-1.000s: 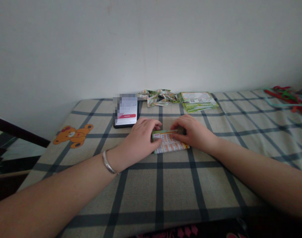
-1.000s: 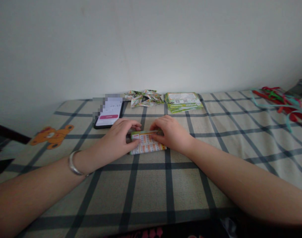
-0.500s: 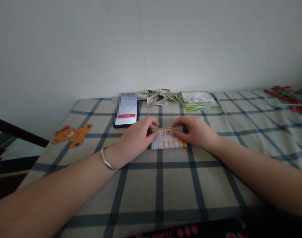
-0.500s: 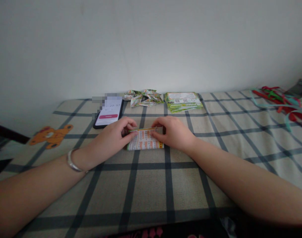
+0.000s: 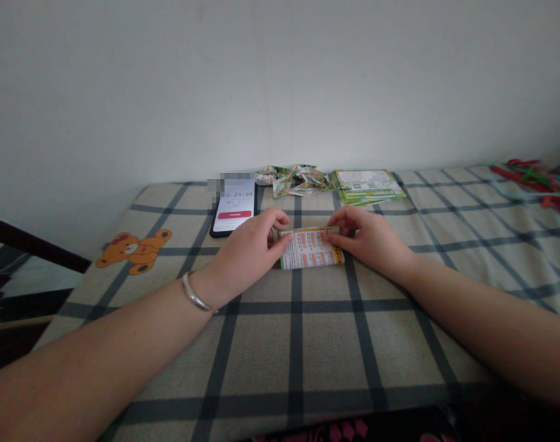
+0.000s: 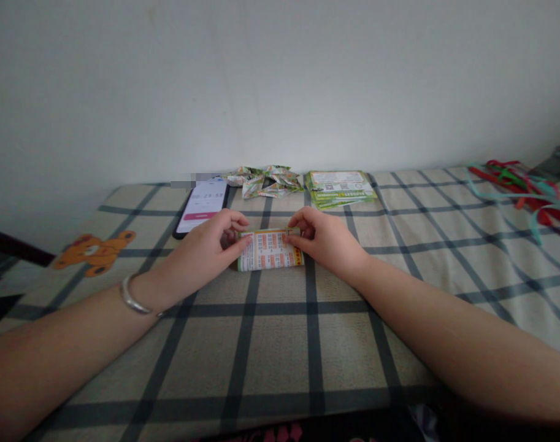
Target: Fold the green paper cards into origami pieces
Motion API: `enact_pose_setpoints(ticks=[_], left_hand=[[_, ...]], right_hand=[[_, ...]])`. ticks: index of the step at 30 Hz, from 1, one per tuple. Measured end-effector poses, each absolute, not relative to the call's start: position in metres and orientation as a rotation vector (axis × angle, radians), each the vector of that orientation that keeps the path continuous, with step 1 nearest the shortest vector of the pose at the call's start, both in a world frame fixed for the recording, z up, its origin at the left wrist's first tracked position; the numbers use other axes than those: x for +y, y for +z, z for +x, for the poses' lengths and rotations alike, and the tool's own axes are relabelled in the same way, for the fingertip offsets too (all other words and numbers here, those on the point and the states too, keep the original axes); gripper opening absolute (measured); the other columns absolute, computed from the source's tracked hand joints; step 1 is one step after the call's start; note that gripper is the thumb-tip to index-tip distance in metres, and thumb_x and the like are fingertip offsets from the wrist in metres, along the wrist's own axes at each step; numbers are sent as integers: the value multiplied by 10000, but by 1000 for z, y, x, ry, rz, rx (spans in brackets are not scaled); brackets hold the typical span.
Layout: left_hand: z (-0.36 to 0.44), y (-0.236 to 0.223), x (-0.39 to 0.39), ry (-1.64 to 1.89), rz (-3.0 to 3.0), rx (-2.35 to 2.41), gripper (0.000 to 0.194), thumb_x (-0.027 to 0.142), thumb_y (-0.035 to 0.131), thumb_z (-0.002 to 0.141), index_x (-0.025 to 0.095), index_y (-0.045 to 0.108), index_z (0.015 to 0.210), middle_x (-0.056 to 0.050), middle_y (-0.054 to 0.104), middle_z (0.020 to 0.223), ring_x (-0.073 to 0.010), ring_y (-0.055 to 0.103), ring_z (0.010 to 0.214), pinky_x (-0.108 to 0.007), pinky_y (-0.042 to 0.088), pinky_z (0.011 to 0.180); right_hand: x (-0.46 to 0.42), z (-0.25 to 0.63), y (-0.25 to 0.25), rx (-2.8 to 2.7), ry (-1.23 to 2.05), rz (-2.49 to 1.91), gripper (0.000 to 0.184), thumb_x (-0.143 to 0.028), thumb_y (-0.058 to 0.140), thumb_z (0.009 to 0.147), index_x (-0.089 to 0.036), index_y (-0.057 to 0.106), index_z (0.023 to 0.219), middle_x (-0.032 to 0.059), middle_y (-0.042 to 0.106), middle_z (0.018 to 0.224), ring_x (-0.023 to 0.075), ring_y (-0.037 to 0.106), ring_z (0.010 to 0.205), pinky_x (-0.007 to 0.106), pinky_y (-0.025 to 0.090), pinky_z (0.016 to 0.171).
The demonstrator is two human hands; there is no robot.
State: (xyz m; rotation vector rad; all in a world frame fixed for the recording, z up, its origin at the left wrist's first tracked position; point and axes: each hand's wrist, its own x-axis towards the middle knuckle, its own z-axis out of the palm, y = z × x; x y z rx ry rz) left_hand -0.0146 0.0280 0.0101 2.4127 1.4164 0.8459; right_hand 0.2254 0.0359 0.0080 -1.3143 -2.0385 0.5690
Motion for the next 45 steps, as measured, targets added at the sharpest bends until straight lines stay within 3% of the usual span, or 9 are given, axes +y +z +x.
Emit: enact_pose_setpoints(ticks=[4,12,19,35,45], left_hand=[[-16,10,29,772,2552,1514,210,260,645,858,181,555,1031,-28,656,872,-206,616,840,-364,487,766],[-16,10,30,768,2587,1502,79,220,599,891,184,591,961,-29,641,859,-204,593,849,-338,462,744],[-18,11,31,820,2602,1501,104,242,608,890,186,619,977,-28,653,857,-208,586,862,-341,456,758],[-18,12,33,806,2613,1515,97,277,611,893,199,667,906,-28,689,873,-214,594,868,-358,441,768],[-17,13,33,774,2739,1625,88,330,656,864,272,722,873,-31,660,789,-261,581,891,-448,392,814]], right_hand=[[36,226,8,-2019,572,-1306,171,-303,702,783,-204,596,873,-42,554,639,108,497,569,243,400,527],[36,225,8,-1975,565,-1312,204,-317,729,756,-206,586,850,-34,591,642,118,544,575,252,441,541],[38,227,5,-1982,527,-1289,165,-300,711,781,-214,635,898,-18,640,689,130,588,623,273,489,599],[37,226,8,-1937,523,-1382,120,-286,736,757,-202,683,822,11,699,710,152,632,648,283,491,588],[42,226,6,-2110,357,-1357,62,-275,720,781,-218,707,803,7,681,747,159,585,703,295,426,617]])
